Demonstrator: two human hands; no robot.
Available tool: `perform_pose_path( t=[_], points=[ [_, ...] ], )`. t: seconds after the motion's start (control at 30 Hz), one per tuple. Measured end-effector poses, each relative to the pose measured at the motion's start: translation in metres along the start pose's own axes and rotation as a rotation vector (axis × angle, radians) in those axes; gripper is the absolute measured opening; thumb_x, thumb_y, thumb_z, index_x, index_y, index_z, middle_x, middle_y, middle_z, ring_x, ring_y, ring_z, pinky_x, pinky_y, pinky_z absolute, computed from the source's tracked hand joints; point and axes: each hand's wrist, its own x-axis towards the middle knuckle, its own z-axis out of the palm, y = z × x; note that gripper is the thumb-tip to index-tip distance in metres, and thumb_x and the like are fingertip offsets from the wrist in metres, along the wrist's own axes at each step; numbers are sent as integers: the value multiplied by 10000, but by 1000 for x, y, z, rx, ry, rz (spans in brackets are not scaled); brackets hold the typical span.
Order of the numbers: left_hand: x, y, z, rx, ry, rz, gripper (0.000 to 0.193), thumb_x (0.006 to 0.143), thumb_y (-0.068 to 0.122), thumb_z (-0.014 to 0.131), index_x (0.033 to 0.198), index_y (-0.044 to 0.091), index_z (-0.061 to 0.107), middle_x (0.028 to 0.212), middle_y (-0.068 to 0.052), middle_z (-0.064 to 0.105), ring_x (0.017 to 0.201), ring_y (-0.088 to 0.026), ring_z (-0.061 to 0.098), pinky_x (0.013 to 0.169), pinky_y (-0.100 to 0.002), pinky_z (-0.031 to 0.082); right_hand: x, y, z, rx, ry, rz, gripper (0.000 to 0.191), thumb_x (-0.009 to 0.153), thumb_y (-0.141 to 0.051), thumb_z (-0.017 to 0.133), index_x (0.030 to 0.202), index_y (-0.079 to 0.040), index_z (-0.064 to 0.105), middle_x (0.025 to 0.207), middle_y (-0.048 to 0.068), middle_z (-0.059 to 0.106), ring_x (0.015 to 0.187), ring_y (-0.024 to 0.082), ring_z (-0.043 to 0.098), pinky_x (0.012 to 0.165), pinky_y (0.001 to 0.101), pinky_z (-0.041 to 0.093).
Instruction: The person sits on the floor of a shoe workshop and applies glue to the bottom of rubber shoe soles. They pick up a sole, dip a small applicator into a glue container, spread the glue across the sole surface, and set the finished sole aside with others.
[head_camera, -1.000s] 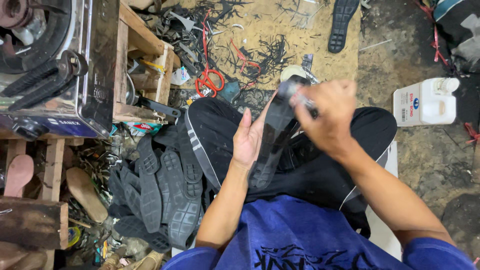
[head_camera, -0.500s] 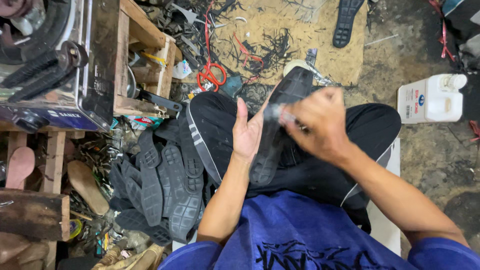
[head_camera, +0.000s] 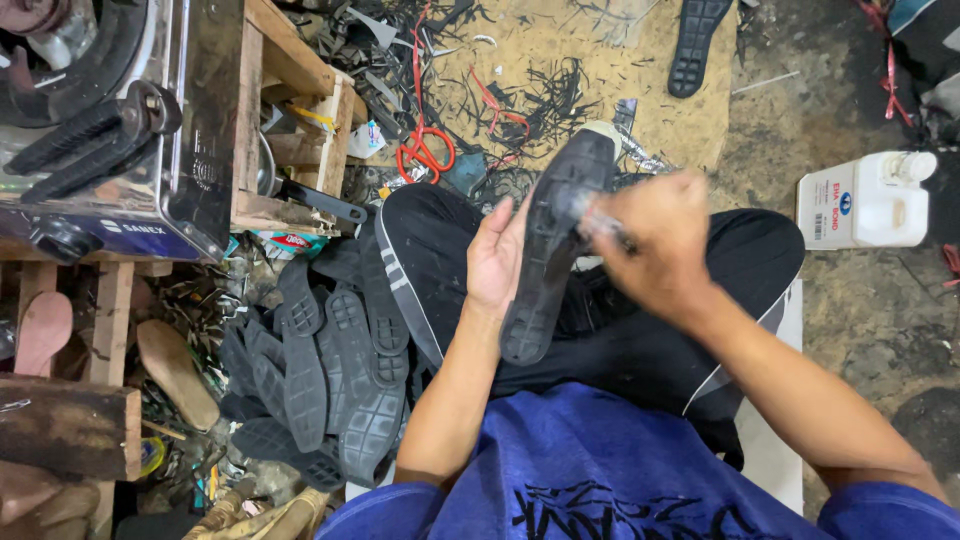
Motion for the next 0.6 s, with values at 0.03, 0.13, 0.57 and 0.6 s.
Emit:
perform_pose_path(
  t=[0.03,0.13,0.57,0.6],
  points=[
    [1,0,-1,97,-8,24,673,1128,347,393,1648,-67,286,1589,-254,459,1461,-383,453,1292,-511,254,-10,-10,1,29,-93,-63,241,750,-140,860,974,-119,772,779,60,620,770,299,573,804,464,354],
    [1,6,-5,-194,71,-10,618,1079,223,383,1599,-99,297,1589,-248,440,1503,-369,411,1335,-586,218,-38,-34,7,280,-136,-258,175,843,-143,857,923,-127,702,831,11,644,779,210,581,827,438,383],
    [9,-1,-21,-217,-43,-54,546,1110,186,362,1565,-116,354,1570,-275,460,1487,-430,411,1298,-587,263,-12,9,15,95,23,61,159,886,-109,816,1027,-107,742,912,30,671,895,247,598,923,461,348],
    [11,2,-26,-277,-146,-49,529,1110,184,356,1553,-105,362,1567,-268,467,1485,-445,415,1284,-588,265,-20,-6,16,104,-34,0,188,838,-129,822,1008,-120,742,894,30,667,866,254,590,926,470,351]
  ],
)
